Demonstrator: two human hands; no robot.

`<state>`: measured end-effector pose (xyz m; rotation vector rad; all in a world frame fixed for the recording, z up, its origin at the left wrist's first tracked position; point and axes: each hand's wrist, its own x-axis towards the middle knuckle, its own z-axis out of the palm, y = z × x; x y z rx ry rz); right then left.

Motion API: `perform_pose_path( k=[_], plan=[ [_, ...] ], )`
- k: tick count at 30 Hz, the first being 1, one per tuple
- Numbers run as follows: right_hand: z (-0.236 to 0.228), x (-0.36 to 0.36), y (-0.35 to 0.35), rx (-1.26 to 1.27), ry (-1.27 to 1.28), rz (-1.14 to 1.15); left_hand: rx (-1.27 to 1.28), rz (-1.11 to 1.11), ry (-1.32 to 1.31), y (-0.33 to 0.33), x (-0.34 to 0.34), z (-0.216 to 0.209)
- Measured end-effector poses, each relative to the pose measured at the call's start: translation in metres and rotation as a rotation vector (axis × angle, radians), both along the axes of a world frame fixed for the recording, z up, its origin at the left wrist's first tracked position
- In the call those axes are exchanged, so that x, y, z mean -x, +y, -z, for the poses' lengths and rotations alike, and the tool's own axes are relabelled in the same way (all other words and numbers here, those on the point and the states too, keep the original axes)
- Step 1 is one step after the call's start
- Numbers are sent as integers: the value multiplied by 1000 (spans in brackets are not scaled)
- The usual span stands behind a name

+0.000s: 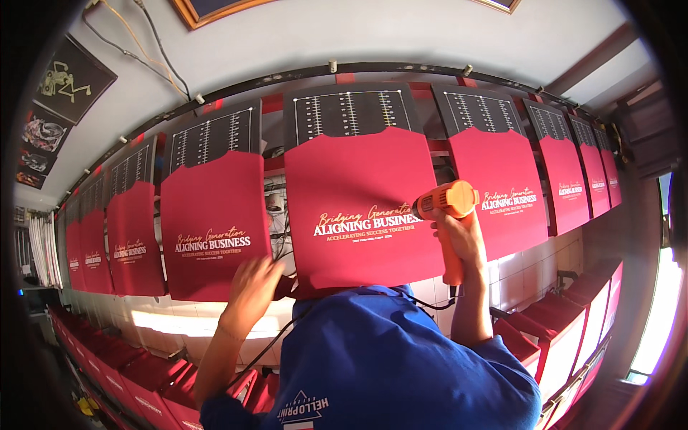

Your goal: The person uses a heat gun to dry the ink on several red shirts mounted on a printing rack, moving the gun across the printed design on each shirt one at a time.

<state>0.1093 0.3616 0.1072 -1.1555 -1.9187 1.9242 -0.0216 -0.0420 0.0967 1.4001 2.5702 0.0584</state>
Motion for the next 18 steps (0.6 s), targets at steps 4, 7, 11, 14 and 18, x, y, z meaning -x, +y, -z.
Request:
perform_pose_path(
  k=[4, 7, 11, 14, 18],
  plan=[
    [1, 2, 3, 40, 29, -30, 298, -160, -620, -63, -64, 6],
    [8, 3, 1, 27, -1, -15, -185, -328, -886, -79, -74, -24],
    [8, 4, -2, 20, 34, -6, -521, -570, -463, -104, -70, -50],
    [8, 14, -2, 0, 51, -45, -569, -807, -149, -131, -82, -52],
    [8, 18, 4, 40, 14, -88, -557, -1002, 198, -165, -75, -53]
  ],
)
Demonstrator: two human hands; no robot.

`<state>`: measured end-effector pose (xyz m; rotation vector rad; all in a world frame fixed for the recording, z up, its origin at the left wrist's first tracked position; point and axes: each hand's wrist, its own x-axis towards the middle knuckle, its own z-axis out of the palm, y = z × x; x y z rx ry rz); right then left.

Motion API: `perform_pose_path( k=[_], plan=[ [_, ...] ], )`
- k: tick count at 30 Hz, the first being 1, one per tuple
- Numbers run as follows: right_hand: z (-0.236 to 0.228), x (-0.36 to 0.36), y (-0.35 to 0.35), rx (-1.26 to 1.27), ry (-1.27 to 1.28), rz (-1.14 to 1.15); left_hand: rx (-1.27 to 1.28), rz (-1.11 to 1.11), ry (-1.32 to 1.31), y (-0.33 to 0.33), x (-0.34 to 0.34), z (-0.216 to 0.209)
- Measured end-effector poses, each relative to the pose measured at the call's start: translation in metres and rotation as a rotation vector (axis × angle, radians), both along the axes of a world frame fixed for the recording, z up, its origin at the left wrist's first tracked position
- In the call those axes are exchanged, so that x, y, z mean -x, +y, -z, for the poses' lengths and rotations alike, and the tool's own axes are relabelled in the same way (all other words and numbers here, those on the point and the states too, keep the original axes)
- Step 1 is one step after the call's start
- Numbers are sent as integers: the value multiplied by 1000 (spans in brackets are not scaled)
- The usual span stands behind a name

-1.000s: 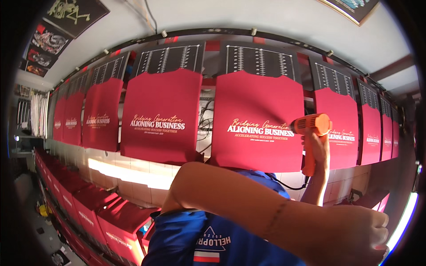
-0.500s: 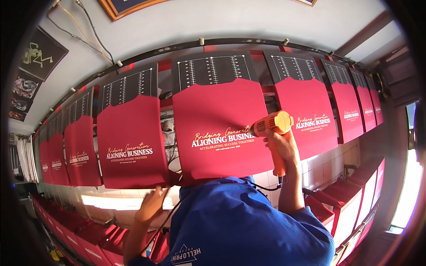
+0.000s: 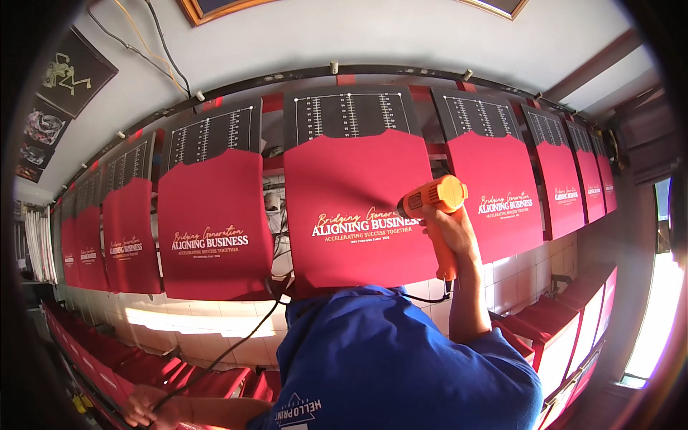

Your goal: The person uses a heat gun to dry the ink on several red shirts mounted on a printing rack, moving the gun across the printed design on each shirt one at a time.

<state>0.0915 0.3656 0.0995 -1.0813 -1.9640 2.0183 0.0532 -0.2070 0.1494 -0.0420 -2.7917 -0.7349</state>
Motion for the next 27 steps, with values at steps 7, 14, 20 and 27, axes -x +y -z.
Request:
perform_pose_path(
  k=[7, 14, 20, 27],
  plan=[
    [4, 3, 4, -33, 31, -30, 121, -452, 507, -89, 6, -53],
    [-1, 1, -9, 43, 50, -149, 150, -608, 768, -128, 6, -81],
    [-5, 2, -15, -53, -26, -143, 141, -666, 844, -138, 6, -82],
    [1, 5, -23, -31, 14, -155, 180, -748, 932, -161, -19, -98]
  ],
)
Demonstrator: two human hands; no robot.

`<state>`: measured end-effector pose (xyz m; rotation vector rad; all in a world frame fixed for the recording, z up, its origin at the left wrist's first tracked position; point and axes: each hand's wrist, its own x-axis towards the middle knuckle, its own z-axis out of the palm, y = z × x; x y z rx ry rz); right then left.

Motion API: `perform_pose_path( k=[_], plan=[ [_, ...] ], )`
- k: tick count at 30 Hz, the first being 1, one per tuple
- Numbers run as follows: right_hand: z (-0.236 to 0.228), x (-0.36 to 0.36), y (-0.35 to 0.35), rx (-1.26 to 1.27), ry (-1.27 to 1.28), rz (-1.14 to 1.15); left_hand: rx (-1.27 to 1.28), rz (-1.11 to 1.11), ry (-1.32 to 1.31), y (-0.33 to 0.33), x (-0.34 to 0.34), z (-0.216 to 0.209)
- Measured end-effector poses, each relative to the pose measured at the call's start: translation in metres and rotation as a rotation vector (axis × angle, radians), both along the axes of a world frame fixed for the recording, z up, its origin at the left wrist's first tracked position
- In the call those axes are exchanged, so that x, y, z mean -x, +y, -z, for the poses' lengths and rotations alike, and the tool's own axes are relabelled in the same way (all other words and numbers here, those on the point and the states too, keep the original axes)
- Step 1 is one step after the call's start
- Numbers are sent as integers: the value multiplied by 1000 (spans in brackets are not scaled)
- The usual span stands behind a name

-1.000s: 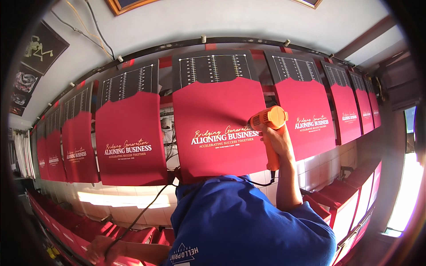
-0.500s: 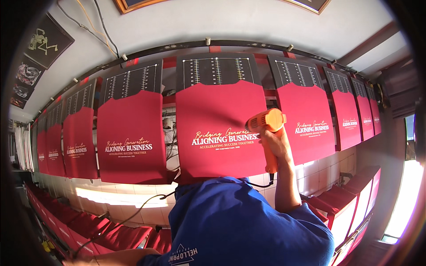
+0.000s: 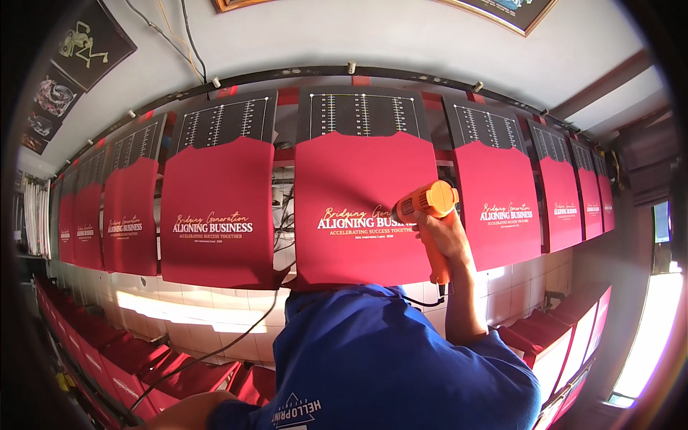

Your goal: The person uses a heat gun to dry the ink on several red shirts mounted on a printing rack, moving the gun across the printed design on each shirt one at a time.

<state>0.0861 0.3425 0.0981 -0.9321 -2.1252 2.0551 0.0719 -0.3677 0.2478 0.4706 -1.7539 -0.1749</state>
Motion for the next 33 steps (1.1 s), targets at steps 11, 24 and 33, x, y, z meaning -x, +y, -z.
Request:
perform_pose_path(
  k=[11, 24, 33],
  plan=[
    [-9, 11, -16, -55, 16, -1, 77, -162, 64, -47, -27, -25],
    [-18, 29, -23, -5, 23, -170, 413, -121, -1359, -212, 106, 217],
    [-20, 29, -22, 6, -13, -184, -1499, 361, -297, -146, 89, 362]
  ],
)
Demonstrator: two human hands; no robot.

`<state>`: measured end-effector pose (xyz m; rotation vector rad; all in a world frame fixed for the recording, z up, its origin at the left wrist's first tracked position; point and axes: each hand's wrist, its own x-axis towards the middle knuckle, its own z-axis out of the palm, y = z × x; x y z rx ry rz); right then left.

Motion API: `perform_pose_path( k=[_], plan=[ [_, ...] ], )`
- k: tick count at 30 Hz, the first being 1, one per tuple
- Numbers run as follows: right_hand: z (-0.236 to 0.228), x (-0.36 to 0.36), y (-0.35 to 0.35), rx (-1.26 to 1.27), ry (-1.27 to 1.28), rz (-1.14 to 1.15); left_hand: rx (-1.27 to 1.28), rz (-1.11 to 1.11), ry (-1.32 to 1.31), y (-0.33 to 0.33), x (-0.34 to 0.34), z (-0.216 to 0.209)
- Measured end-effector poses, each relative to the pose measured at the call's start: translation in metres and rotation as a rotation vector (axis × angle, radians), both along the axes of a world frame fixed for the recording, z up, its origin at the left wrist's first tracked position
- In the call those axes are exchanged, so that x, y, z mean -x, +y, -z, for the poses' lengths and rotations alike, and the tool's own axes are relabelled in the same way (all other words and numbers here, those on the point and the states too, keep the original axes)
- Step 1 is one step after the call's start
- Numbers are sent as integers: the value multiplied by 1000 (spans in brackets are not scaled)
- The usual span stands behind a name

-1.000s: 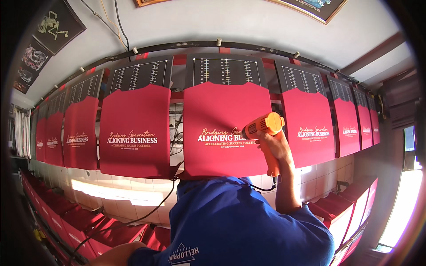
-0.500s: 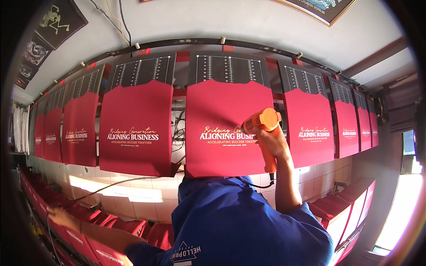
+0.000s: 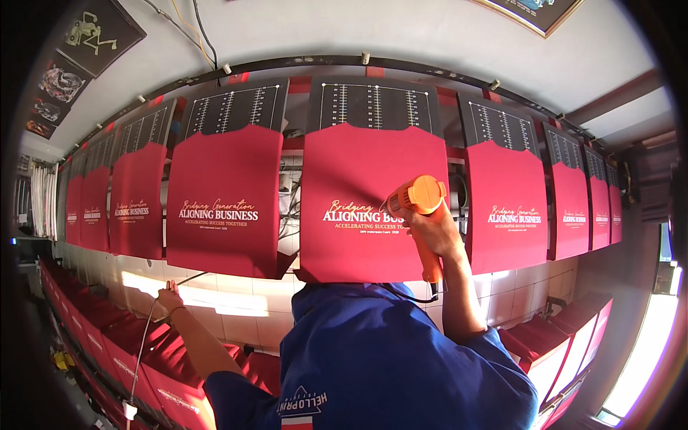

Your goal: The person uses a heat gun to dry the ink on several red shirts mounted on a printing rack, moving the gun across the printed design on each shirt one at a time.

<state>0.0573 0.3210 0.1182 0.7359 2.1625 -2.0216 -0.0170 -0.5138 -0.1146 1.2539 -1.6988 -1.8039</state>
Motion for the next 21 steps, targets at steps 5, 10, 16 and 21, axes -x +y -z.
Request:
perform_pose_path(
  k=[5, 10, 16, 21],
  plan=[
    [1, -4, -3, 8, 14, 33, -47, -280, 93, 98, 27, 30],
    [5, 5, -12, 6, -31, 43, -66, -449, -53, 210, 77, -13],
    [9, 19, -15, -77, 87, 151, 185, -388, -425, 292, 81, -54],
    [2, 24, -27, -112, 94, 208, 395, -305, -549, 282, 85, -38]
  ],
)
